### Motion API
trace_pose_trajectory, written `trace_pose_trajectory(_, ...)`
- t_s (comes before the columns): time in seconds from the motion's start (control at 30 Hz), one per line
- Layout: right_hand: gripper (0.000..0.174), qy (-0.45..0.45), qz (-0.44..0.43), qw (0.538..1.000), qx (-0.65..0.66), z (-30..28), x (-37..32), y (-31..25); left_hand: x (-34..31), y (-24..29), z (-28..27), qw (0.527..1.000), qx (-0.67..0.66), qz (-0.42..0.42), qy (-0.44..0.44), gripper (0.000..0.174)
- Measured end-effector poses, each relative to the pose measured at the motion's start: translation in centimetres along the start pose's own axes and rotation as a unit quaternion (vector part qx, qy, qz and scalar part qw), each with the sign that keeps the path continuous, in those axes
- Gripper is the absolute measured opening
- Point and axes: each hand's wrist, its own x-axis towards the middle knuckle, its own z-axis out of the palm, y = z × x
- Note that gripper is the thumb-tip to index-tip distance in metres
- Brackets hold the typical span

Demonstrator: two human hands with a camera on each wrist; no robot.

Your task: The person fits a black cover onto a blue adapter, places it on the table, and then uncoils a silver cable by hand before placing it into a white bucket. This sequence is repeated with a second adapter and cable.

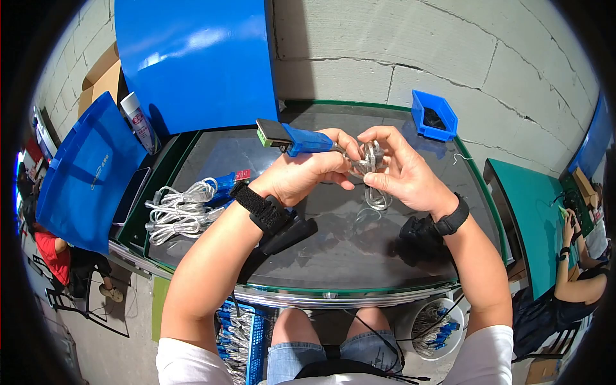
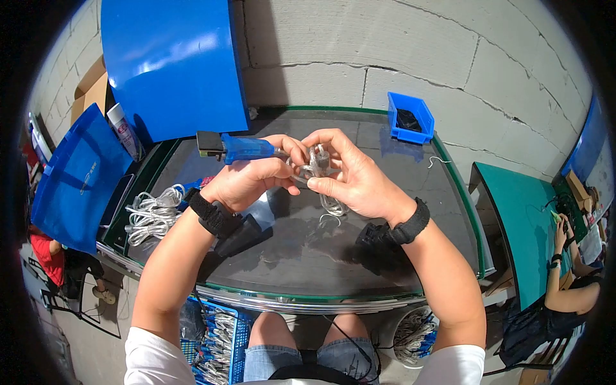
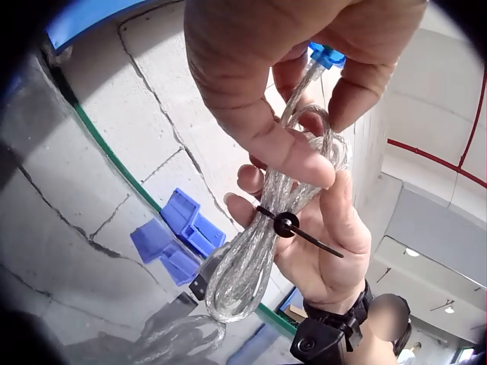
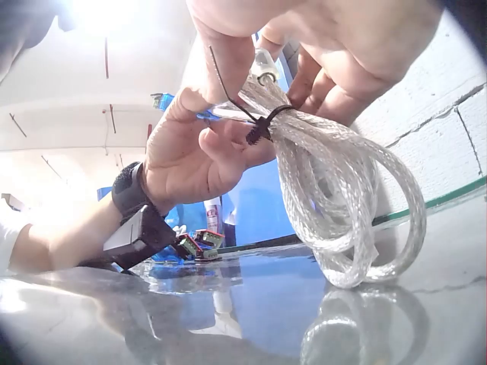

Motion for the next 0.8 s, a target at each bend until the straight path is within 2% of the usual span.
trace_pose_trajectory(0.1,0.05,0.01,-0.014,0.999,-0.032,0.2,0.1,-0.3,-0.1,0.3,0.5,1.0,0.005,-0.002,0.005,0.012)
trace_pose_trajectory(0.17,0.048,0.015,-0.075,0.984,-0.159,0.4,0.2,-0.6,-0.2,0.3,0.7,1.0,0.016,-0.01,0.018,0.015)
trace_pose_trajectory(0.27,0.045,0.011,-0.1,0.967,-0.235,0.7,0.4,-1.0,0.0,0.1,0.7,0.996,0.085,0.013,0.023,0.022)
trace_pose_trajectory(0.33,0.042,0.021,-0.085,0.971,-0.222,0.9,0.3,-1.3,0.0,-0.1,1.1,0.994,0.084,0.02,0.06,0.018)
trace_pose_trajectory(0.5,0.035,0.055,-0.019,0.982,-0.182,0.0,0.0,-0.4,0.2,-0.6,0.1,0.998,0.026,0.013,0.061,0.012)
trace_pose_trajectory(0.7,0.031,0.055,-0.042,0.991,-0.118,-0.3,0.0,0.1,0.2,-0.6,0.2,0.998,0.024,0.02,0.058,0.016)
trace_pose_trajectory(0.8,0.029,0.054,-0.025,0.995,-0.074,-0.4,-0.1,-0.2,0.3,-0.6,0.1,0.996,0.034,0.014,0.076,0.025)
